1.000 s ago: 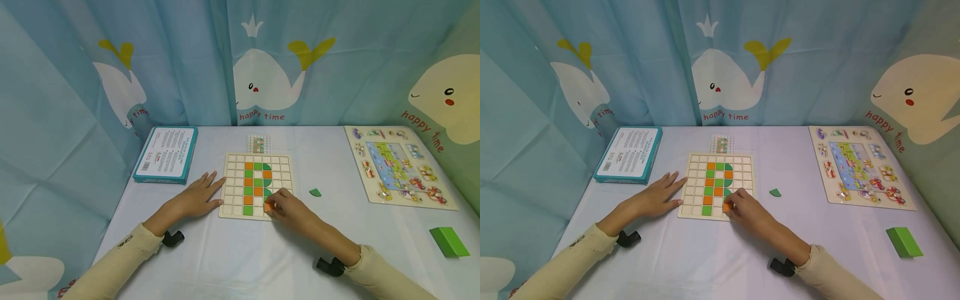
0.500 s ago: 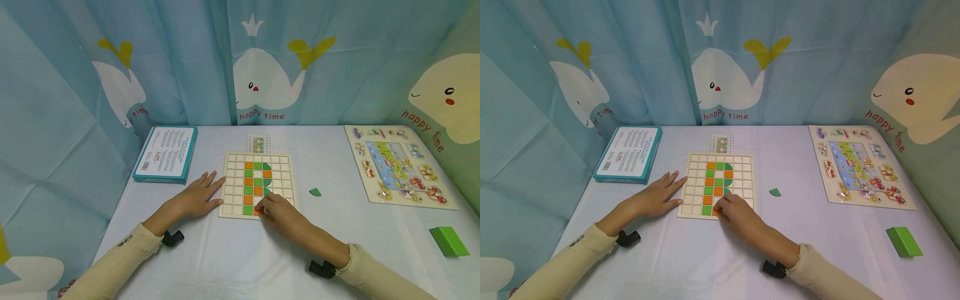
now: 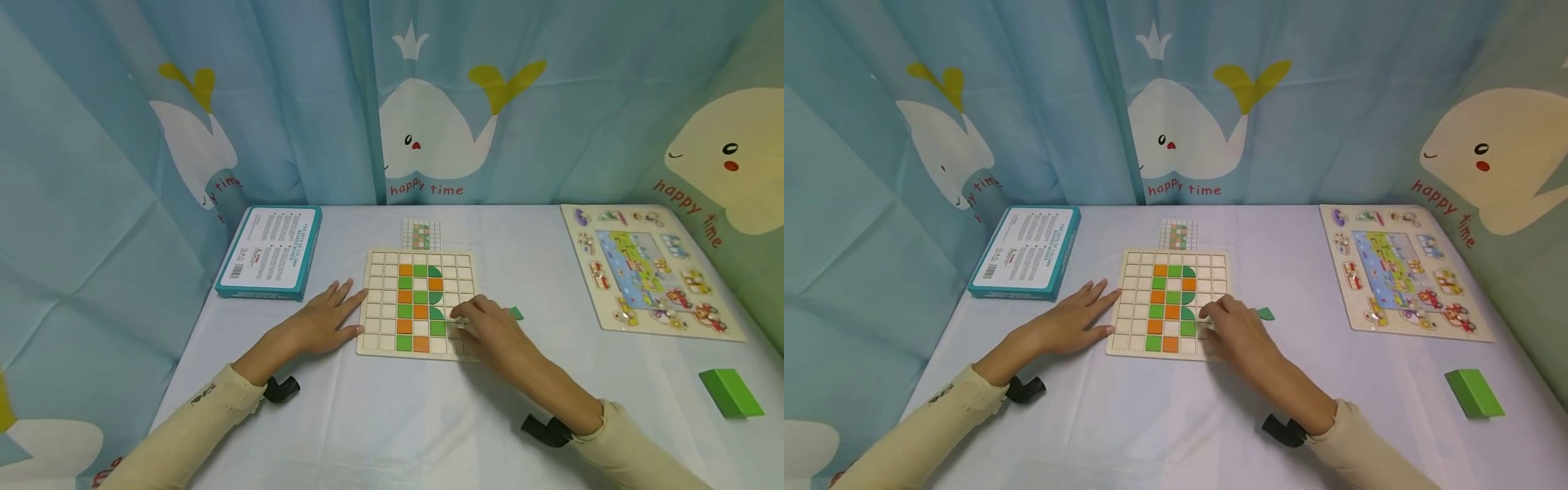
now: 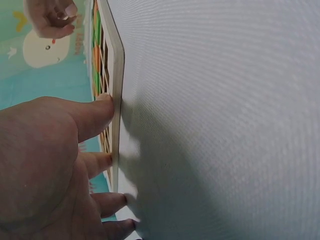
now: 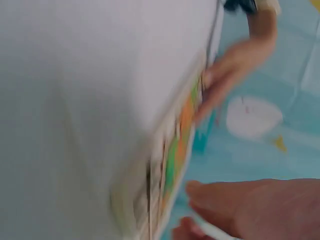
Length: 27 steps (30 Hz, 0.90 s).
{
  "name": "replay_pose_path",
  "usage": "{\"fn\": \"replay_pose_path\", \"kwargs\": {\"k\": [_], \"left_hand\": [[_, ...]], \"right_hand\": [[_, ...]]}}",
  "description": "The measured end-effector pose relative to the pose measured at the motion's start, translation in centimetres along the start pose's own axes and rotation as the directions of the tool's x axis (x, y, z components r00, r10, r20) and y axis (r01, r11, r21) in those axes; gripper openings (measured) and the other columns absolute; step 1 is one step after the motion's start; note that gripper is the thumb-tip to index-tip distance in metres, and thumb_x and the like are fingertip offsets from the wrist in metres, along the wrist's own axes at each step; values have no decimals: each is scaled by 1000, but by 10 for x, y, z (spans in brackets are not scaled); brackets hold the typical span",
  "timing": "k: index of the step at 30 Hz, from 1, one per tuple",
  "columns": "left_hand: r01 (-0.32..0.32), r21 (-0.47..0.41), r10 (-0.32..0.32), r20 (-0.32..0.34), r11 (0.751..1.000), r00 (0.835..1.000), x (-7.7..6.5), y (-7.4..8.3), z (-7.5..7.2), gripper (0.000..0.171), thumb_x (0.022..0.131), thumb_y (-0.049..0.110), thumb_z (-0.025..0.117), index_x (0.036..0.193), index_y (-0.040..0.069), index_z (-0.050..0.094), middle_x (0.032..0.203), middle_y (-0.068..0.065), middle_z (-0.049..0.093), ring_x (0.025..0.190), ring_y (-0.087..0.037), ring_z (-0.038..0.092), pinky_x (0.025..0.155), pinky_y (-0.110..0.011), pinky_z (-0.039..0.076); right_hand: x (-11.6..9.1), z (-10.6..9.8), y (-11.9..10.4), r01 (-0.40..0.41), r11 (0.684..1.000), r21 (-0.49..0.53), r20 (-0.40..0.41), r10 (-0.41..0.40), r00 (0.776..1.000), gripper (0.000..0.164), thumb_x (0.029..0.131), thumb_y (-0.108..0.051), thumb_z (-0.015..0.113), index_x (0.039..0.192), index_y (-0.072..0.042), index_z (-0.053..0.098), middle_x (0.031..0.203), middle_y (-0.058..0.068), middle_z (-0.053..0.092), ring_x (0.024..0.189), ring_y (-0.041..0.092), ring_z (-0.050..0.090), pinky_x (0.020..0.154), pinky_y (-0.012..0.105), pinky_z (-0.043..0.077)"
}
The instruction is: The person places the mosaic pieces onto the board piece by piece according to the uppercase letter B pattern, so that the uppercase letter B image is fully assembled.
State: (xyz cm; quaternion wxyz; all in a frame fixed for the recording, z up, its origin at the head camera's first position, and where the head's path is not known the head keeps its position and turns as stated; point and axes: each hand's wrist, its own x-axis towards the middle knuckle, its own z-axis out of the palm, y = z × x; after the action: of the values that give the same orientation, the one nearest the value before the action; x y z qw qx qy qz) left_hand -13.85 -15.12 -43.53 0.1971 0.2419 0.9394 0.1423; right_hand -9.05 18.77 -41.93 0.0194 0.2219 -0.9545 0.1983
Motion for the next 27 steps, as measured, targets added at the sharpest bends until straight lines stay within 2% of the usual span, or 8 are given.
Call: {"fn": "replay_pose_path", "kwargs": {"k": [3,6,11,13,16,19,23,27], "left_hand": [[7,4,-7,6,1000,1000,0,0,1,74,109,51,52,171,24,21,177,-15,10,163,-43,7,127,-63,20],[10,8,-10,11,1000,1000,1,-1,2,74,109,52,51,171,25,20,177,-14,9,163,-42,7,127,-63,21],[13,14,-13,12,1000,1000,2,0,2,75,109,53,51,171,25,20,177,-14,9,163,-42,7,127,-63,22],[13,14,-14,10,1000,1000,2,0,2,75,109,53,51,171,25,20,177,-14,9,163,-42,7,127,-63,22],[11,11,-11,9,1000,1000,2,0,1,75,109,52,52,171,25,21,177,-15,9,163,-42,7,127,-63,21],[8,8,-8,8,1000,1000,2,-1,1,75,109,52,52,171,25,20,177,-15,9,163,-42,7,127,-63,21],[0,4,0,3,1000,1000,2,-2,2,74,109,51,52,171,24,21,177,-16,10,163,-44,8,127,-64,21],[-1,-1,1,2,1000,1000,2,-2,2,74,109,50,53,171,23,22,177,-17,11,162,-45,8,127,-64,21]], "right_hand": [[-2,-18,22,-64,991,-117,-30,61,998,34,89,-8,85,117,0,67,105,18,66,90,33,64,72,47,52],[-8,-31,42,-139,973,-186,-24,137,990,39,89,-12,86,115,7,63,99,23,63,82,36,62,64,50,51],[-13,-37,63,-247,952,-182,97,268,959,38,95,-19,81,110,8,58,95,23,58,80,35,60,64,51,50],[-13,-34,68,-239,959,-150,113,257,960,32,96,-16,79,109,6,59,97,22,59,82,34,61,65,50,51],[-12,-28,72,-160,982,-95,75,168,983,21,94,-5,78,107,3,63,98,20,61,84,32,63,69,48,54],[-10,-24,75,-90,995,-41,45,92,995,20,94,3,76,111,2,66,102,20,63,90,33,64,76,49,56],[-5,-21,76,-129,991,38,85,125,988,24,98,-3,73,120,2,66,110,23,63,99,37,63,85,54,54],[-2,-17,74,-188,980,65,95,182,979,23,98,-9,74,116,4,66,110,25,61,95,35,61,83,53,52]]}}
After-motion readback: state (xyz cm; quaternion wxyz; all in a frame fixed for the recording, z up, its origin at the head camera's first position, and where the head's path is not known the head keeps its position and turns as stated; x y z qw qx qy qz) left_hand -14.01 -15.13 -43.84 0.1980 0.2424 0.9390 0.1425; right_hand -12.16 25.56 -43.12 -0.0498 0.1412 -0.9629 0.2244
